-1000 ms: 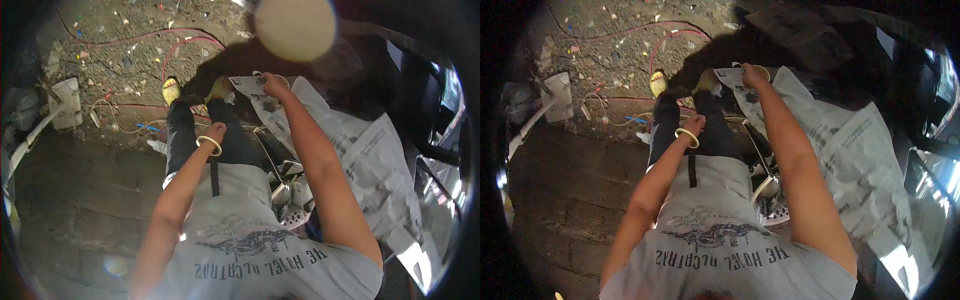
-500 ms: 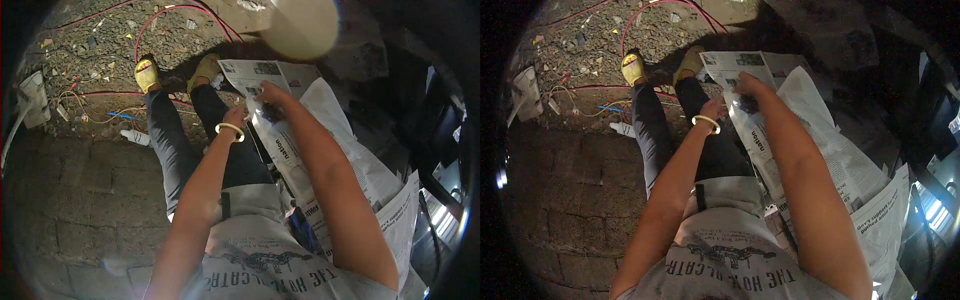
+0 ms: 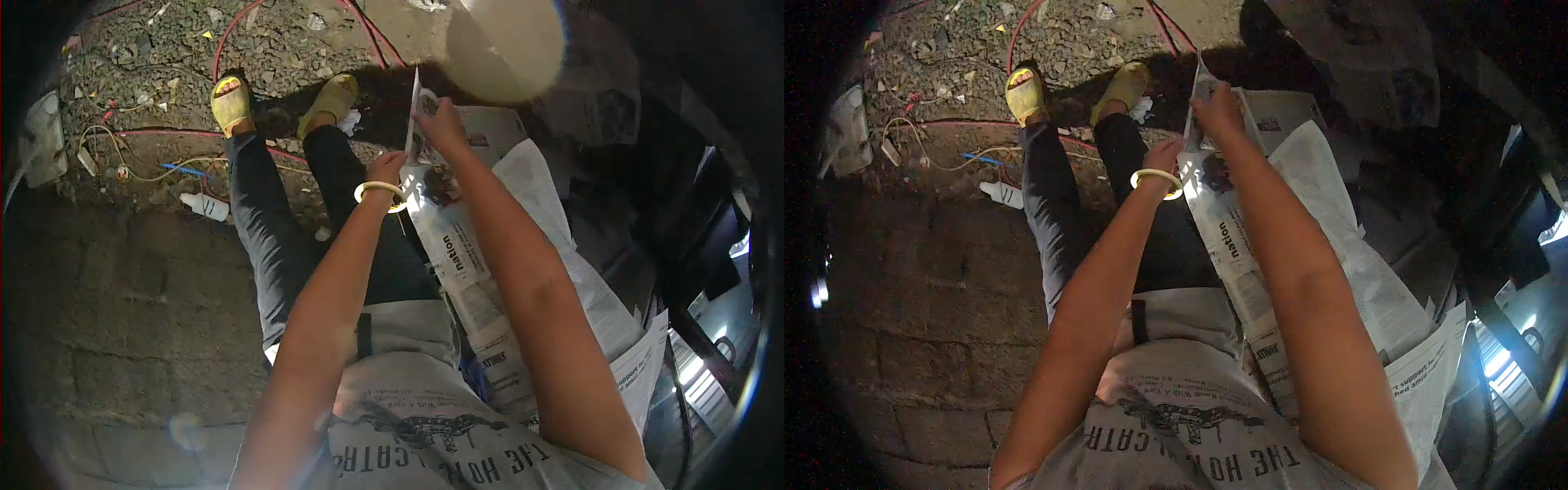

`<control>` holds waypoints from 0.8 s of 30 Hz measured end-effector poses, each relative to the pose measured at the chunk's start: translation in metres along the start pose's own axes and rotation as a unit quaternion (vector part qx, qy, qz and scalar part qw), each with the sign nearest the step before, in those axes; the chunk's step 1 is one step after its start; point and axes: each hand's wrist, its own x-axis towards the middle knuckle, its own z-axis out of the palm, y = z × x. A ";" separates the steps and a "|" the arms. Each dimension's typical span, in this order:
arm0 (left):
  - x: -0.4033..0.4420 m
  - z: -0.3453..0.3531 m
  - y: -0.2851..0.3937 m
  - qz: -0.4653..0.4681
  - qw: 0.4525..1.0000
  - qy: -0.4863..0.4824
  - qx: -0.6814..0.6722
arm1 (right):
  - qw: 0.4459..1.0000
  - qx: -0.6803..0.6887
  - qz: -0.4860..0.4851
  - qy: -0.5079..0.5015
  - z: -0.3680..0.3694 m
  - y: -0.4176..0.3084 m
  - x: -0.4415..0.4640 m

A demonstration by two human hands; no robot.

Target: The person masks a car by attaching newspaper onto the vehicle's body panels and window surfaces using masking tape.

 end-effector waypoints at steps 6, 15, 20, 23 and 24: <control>0.005 0.010 0.000 0.115 0.964 0.078 0.226 | 0.962 -0.098 -0.240 -0.082 -0.039 -0.046 -0.023; 0.017 0.016 -0.009 0.154 0.937 0.117 0.290 | 0.949 -0.088 -0.168 -0.254 -0.002 0.033 -0.001; 0.006 0.015 0.007 0.057 0.965 0.057 0.248 | 0.928 -0.004 -0.106 -0.357 -0.030 0.013 -0.009; -0.001 0.013 0.014 0.052 0.976 0.022 0.210 | 0.921 -0.052 -0.149 -0.355 -0.011 0.013 -0.003; -0.003 0.012 0.011 0.050 0.979 0.013 0.197 | 0.907 -0.083 -0.167 -0.377 -0.010 0.013 -0.002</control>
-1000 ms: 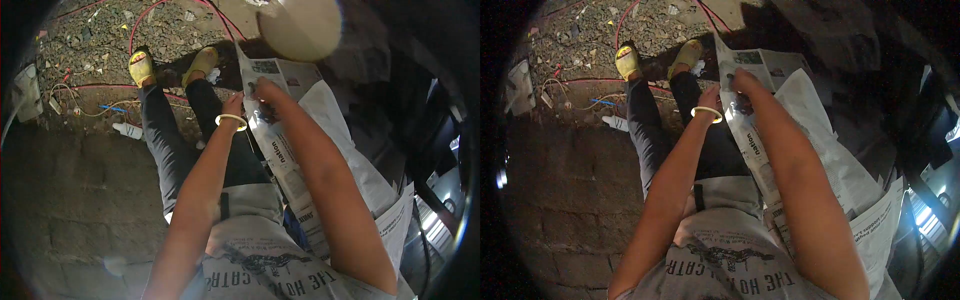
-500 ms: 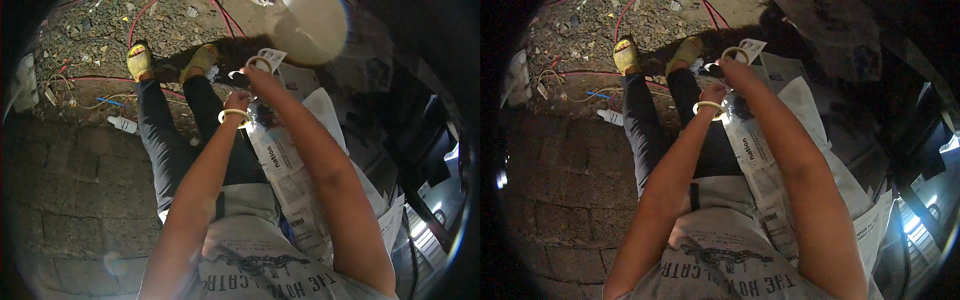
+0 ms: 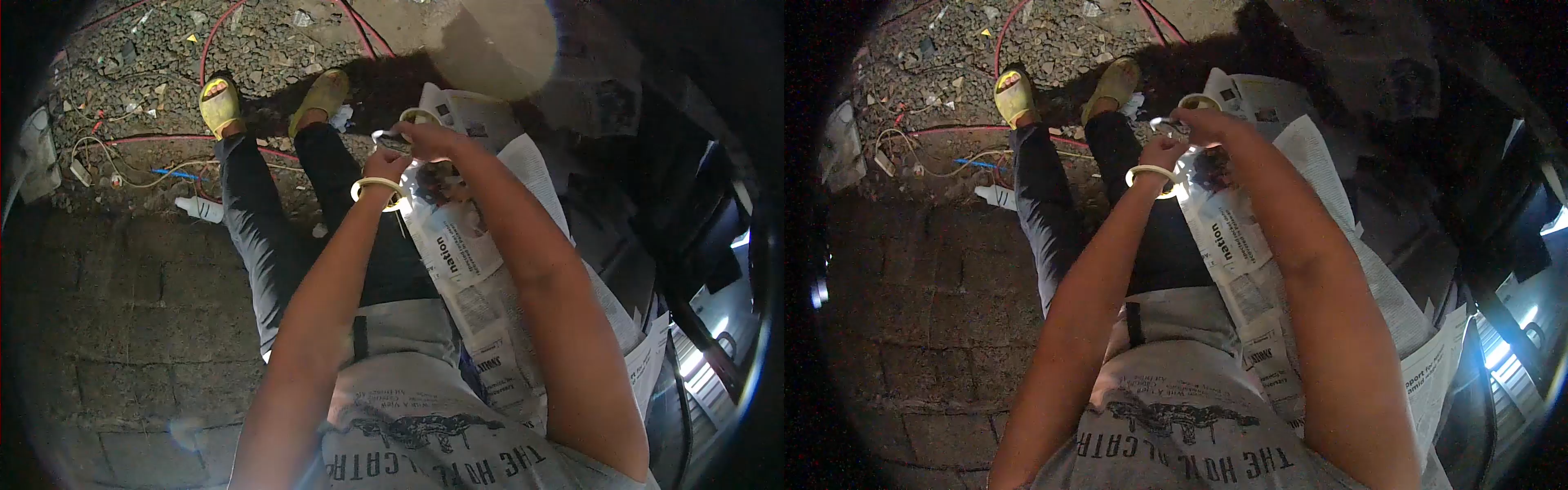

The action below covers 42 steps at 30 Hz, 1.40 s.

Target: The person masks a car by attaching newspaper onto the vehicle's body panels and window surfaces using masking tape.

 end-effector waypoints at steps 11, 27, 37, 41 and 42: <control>0.004 0.012 0.000 0.140 0.976 0.029 0.166 | 0.988 -0.023 0.013 0.154 0.018 0.045 -0.011; -0.003 -0.008 0.006 0.305 0.868 -0.095 0.380 | 0.973 0.072 0.122 0.180 -0.006 0.048 -0.017; 0.004 -0.006 -0.002 0.312 0.862 -0.096 0.388 | 0.968 -0.006 0.251 0.007 0.036 0.040 -0.010; 0.007 -0.008 0.000 0.320 0.858 -0.119 0.383 | 0.961 0.014 0.270 -0.058 0.035 0.031 -0.011; 0.005 -0.008 0.001 0.320 0.857 -0.123 0.385 | 0.960 0.026 0.276 -0.029 0.044 0.043 -0.007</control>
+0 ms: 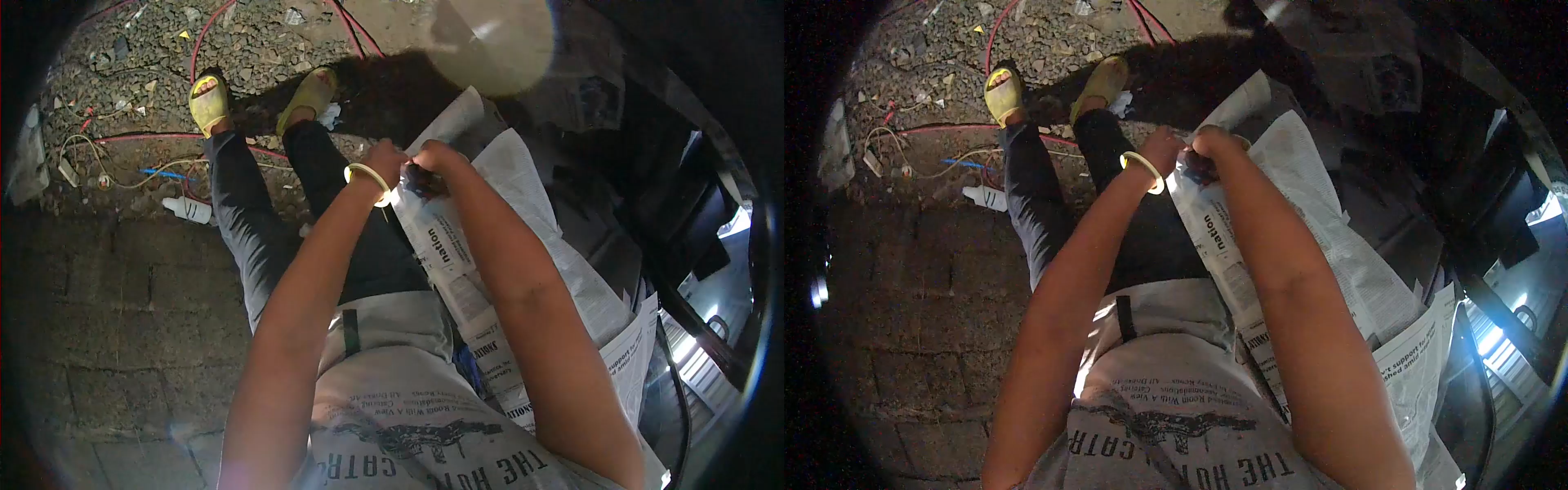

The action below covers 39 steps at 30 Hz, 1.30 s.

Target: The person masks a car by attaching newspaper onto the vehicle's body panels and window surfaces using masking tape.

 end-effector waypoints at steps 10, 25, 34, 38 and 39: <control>0.009 -0.005 0.012 -0.078 0.995 -0.049 0.045 | 0.986 -0.165 0.007 0.020 -0.019 -0.007 -0.025; 0.041 -0.024 0.026 -0.068 0.945 -0.262 0.185 | 0.958 -0.265 -0.108 0.034 -0.046 0.005 -0.043; 0.058 0.009 -0.033 0.003 0.938 -0.253 0.236 | 0.941 -0.300 -0.114 0.107 -0.038 0.011 -0.038; 0.034 -0.080 -0.010 -0.142 0.959 -0.207 0.132 | 0.944 -0.255 -0.090 0.188 -0.036 -0.001 -0.032; 0.035 -0.075 -0.053 -0.199 0.962 -0.175 0.072 | 0.949 -0.254 -0.091 0.166 -0.044 -0.012 -0.042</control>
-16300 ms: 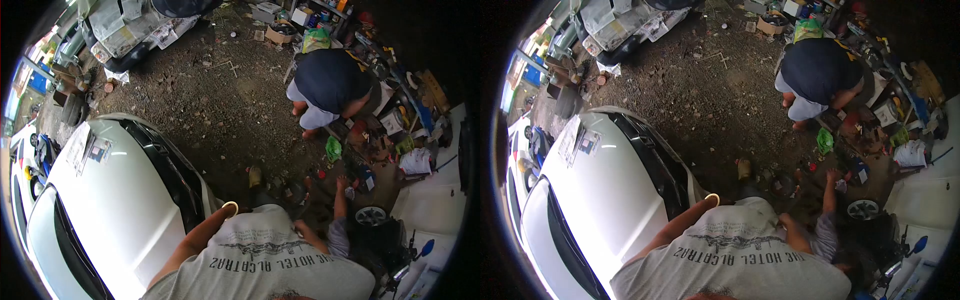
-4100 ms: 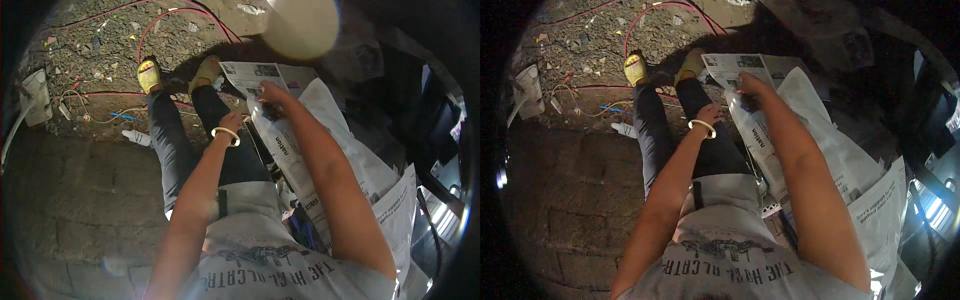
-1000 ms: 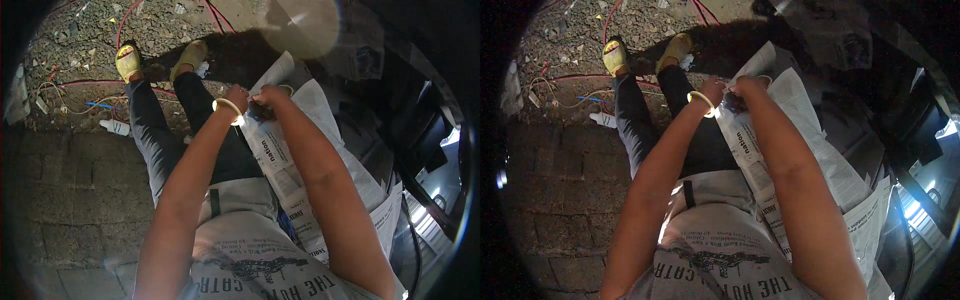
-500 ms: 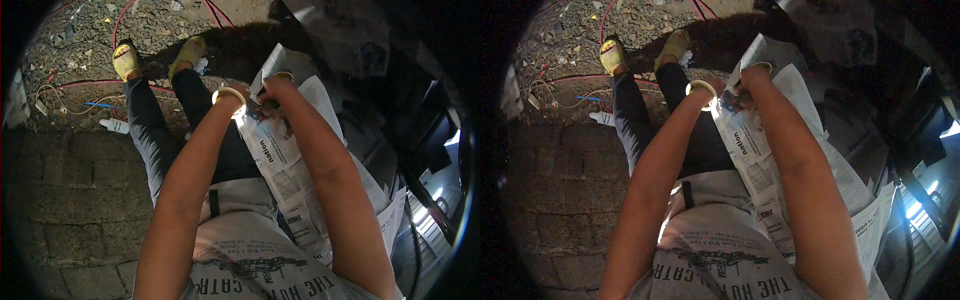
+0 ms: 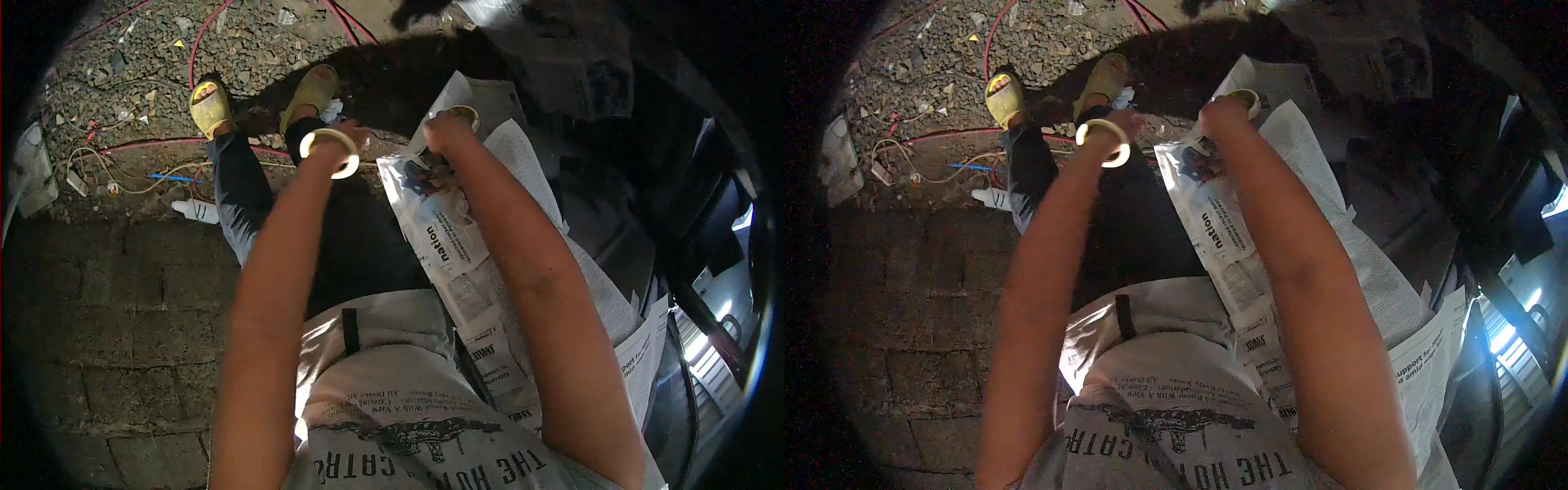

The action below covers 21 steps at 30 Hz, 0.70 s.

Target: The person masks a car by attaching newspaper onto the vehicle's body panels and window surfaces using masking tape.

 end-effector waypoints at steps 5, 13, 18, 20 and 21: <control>-0.066 -0.028 -0.156 0.012 0.994 0.101 0.035 | 0.996 0.086 -0.031 -0.021 -0.045 -0.047 -0.013; -0.309 0.016 -0.288 -0.271 0.895 0.004 -0.354 | 0.932 0.302 -0.185 0.072 -0.067 -0.179 -0.089; -0.390 -0.019 -0.215 -0.238 0.904 0.013 -0.355 | 0.836 0.506 -0.200 0.076 -0.091 -0.212 -0.229; -0.397 -0.060 -0.197 -0.189 0.975 -0.051 -0.107 | 0.837 0.488 -0.211 0.130 -0.085 -0.215 -0.277; -0.410 -0.083 -0.165 -0.178 0.981 -0.032 -0.066 | 0.847 0.469 -0.213 0.128 -0.085 -0.217 -0.293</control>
